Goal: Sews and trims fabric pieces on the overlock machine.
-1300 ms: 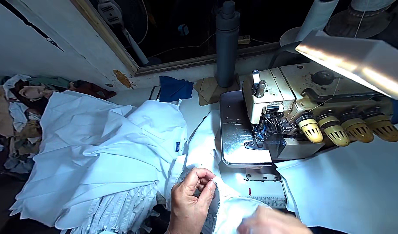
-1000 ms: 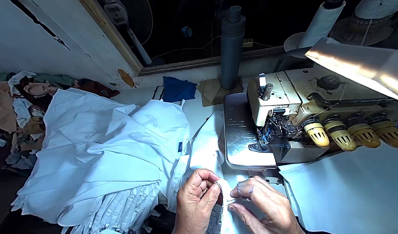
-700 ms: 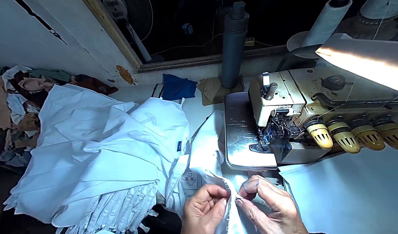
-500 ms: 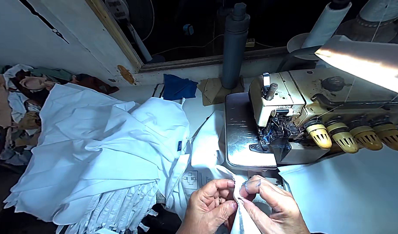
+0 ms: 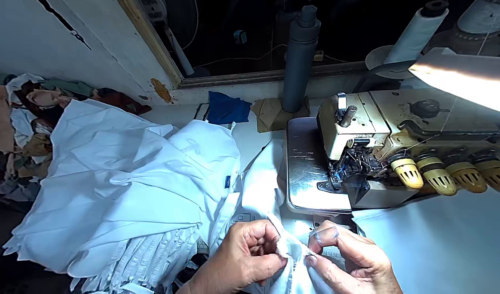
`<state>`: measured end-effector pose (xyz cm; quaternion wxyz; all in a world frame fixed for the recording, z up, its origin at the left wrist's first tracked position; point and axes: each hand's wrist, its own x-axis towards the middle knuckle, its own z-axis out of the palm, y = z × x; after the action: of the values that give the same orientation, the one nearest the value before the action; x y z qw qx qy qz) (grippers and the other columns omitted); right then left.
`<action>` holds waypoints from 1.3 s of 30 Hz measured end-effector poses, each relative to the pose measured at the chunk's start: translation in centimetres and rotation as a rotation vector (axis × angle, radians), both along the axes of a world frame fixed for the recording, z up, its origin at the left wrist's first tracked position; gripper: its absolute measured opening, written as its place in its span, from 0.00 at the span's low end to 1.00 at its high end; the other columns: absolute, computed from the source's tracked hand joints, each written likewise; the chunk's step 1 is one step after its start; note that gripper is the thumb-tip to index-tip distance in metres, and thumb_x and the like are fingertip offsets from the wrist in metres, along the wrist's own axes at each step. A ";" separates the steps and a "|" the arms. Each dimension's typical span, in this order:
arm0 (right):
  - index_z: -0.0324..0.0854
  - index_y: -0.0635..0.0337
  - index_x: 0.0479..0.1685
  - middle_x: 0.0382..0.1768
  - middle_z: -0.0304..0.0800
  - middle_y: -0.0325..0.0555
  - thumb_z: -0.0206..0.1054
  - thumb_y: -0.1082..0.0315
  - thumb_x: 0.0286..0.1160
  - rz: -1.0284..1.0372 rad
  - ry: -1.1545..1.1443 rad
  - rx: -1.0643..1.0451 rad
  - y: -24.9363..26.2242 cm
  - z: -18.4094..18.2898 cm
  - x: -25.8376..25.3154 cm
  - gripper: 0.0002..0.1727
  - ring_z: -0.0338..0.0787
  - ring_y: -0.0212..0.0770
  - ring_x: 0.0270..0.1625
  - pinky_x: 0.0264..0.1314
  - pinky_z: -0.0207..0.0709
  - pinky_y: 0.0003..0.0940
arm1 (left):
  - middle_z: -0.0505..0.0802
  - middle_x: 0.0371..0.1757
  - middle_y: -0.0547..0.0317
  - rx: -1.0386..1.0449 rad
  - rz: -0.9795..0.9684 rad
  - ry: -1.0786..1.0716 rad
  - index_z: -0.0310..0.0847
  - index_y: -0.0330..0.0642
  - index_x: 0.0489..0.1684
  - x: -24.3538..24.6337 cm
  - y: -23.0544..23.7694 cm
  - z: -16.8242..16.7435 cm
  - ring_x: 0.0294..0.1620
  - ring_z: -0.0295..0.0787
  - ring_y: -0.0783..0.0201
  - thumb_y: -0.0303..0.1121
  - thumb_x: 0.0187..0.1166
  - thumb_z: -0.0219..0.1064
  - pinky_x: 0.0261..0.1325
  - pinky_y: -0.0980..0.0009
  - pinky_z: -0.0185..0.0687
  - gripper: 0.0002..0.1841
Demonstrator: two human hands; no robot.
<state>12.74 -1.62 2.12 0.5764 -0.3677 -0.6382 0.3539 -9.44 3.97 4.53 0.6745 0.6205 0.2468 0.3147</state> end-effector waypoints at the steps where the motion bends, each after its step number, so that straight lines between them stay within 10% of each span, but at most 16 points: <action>1: 0.84 0.64 0.36 0.36 0.90 0.42 0.71 0.75 0.70 -0.014 -0.005 0.002 0.1 0.0 0.1 0.02 0.88 0.27 0.46 0.53 0.82 0.18 | 0.90 0.28 0.77 0.070 0.026 0.039 0.84 0.48 0.37 -0.6 0.2 0.1 0.25 0.83 0.87 0.25 0.69 0.72 0.27 0.89 0.78 0.06; 6: 0.85 0.65 0.35 0.35 0.90 0.44 0.72 0.75 0.71 -0.070 -0.069 -0.011 0.0 -0.2 -0.3 0.02 0.88 0.29 0.46 0.54 0.81 0.19 | 0.93 0.39 0.69 0.701 0.567 0.523 0.89 0.47 0.38 -0.6 0.2 0.3 0.40 0.87 0.82 0.38 0.64 0.72 0.43 0.83 0.83 0.09; 9: 0.85 0.65 0.36 0.36 0.90 0.45 0.72 0.73 0.71 -0.075 -0.086 -0.003 0.0 -0.1 -0.7 0.03 0.87 0.29 0.46 0.54 0.79 0.20 | 0.95 0.60 0.61 0.787 0.440 0.528 0.93 0.48 0.55 1.1 -0.8 2.0 0.69 0.85 0.66 0.56 0.75 0.70 0.77 0.56 0.71 0.23; 12: 0.85 0.64 0.35 0.36 0.90 0.45 0.72 0.73 0.72 -0.081 -0.102 0.029 0.0 -0.1 -0.8 0.04 0.87 0.30 0.46 0.54 0.79 0.20 | 0.97 0.53 0.67 0.798 0.381 0.494 0.94 0.55 0.39 2.4 -1.3 1.1 0.68 0.87 0.68 0.52 0.76 0.71 0.87 0.45 0.57 0.13; 20: 0.87 0.64 0.34 0.35 0.92 0.47 0.72 0.67 0.74 0.060 -0.236 0.000 -0.3 -1.0 0.6 0.08 0.88 0.33 0.46 0.53 0.77 0.21 | 0.95 0.36 0.71 0.774 0.384 0.290 0.89 0.50 0.34 0.6 -0.7 2.2 0.48 0.90 0.80 0.39 0.79 0.71 0.88 0.59 0.58 0.06; 27: 0.83 0.71 0.34 0.34 0.90 0.52 0.66 0.72 0.83 0.255 -0.098 0.048 0.0 1.5 0.6 0.11 0.88 0.31 0.45 0.53 0.78 0.19 | 0.98 0.43 0.72 0.616 0.456 0.296 0.90 0.49 0.37 -2.0 -1.3 2.9 0.58 0.92 0.79 0.34 0.79 0.70 0.91 0.58 0.60 0.04; 32: 0.85 0.70 0.34 0.21 0.86 0.54 0.64 0.73 0.82 0.156 -0.366 0.013 -0.4 2.5 -2.3 0.11 0.85 0.42 0.24 0.28 0.76 0.33 | 0.90 0.29 0.74 -0.088 0.621 0.300 0.77 0.39 0.44 -1.7 -5.0 1.5 0.32 0.88 0.80 0.18 0.83 0.55 0.40 0.77 0.86 0.07; 34: 0.85 0.70 0.33 0.21 0.86 0.54 0.64 0.73 0.81 0.138 -0.355 0.008 0.3 2.4 -3.7 0.10 0.86 0.43 0.23 0.27 0.76 0.35 | 0.93 0.35 0.73 0.150 0.579 0.371 0.80 0.34 0.46 -3.5 -3.5 1.7 0.38 0.89 0.83 0.18 0.81 0.57 0.46 0.80 0.86 0.07; 36: 0.85 0.71 0.33 0.19 0.84 0.52 0.66 0.74 0.79 0.087 -0.233 0.005 1.4 2.4 -4.9 0.09 0.82 0.39 0.21 0.26 0.74 0.29 | 0.94 0.40 0.62 0.828 0.495 0.524 0.85 0.34 0.43 -5.3 0.4 3.7 0.44 0.89 0.82 0.28 0.86 0.62 0.51 0.85 0.82 0.07; 39: 0.86 0.73 0.37 0.20 0.86 0.44 0.66 0.74 0.78 0.003 0.059 -0.031 3.7 2.1 -5.5 0.09 0.81 0.24 0.21 0.28 0.76 0.17 | 0.92 0.34 0.55 1.676 0.379 0.598 0.86 0.45 0.42 -3.7 7.1 8.3 0.33 0.88 0.63 0.35 0.88 0.59 0.34 0.71 0.79 0.10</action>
<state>7.27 2.11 4.22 0.5887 -0.3651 -0.6160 0.3751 -13.18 11.05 12.80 -0.1528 0.9125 0.1999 0.3226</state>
